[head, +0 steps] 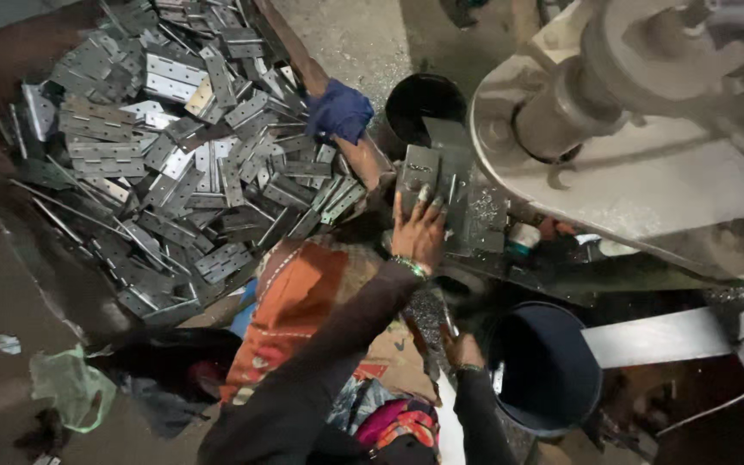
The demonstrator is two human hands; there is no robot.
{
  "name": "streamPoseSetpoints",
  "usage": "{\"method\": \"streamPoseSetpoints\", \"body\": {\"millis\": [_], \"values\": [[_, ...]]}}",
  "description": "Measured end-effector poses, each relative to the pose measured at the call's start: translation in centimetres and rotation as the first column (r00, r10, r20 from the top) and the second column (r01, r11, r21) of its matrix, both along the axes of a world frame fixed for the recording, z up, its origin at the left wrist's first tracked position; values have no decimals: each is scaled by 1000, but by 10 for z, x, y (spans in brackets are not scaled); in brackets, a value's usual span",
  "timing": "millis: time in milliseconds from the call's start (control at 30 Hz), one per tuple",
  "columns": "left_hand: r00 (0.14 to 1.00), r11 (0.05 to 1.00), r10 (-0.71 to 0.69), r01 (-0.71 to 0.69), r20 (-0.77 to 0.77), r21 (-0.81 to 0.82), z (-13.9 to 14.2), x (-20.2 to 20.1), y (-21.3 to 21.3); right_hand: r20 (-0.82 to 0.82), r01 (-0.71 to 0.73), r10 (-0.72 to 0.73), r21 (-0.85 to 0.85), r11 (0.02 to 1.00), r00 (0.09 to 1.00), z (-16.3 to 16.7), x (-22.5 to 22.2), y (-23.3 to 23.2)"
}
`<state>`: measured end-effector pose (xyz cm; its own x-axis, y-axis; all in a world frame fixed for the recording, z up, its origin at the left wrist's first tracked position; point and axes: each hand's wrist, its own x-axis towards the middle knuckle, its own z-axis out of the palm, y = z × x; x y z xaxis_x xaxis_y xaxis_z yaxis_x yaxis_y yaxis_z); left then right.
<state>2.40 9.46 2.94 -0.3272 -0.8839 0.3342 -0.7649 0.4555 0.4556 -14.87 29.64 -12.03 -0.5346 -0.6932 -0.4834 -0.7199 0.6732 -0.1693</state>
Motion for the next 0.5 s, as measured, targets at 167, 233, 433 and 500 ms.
{"method": "streamPoseSetpoints", "body": {"millis": [167,233,433,500], "values": [[1000,995,7,-6,8,-98,-2,4,-17,2,-122,122,-15,992,993,17,-37,-8],[999,996,-1,4,36,-88,-2,-1,-25,5,-114,114,-43,993,993,22,-44,-1],[991,1000,-7,9,135,-17,2,-10,-28,-63,-15,13,-25,1000,998,5,-6,3],[965,999,-19,12,263,30,1,-6,-27,2,-8,8,-11,1000,1000,2,3,-3]]}}
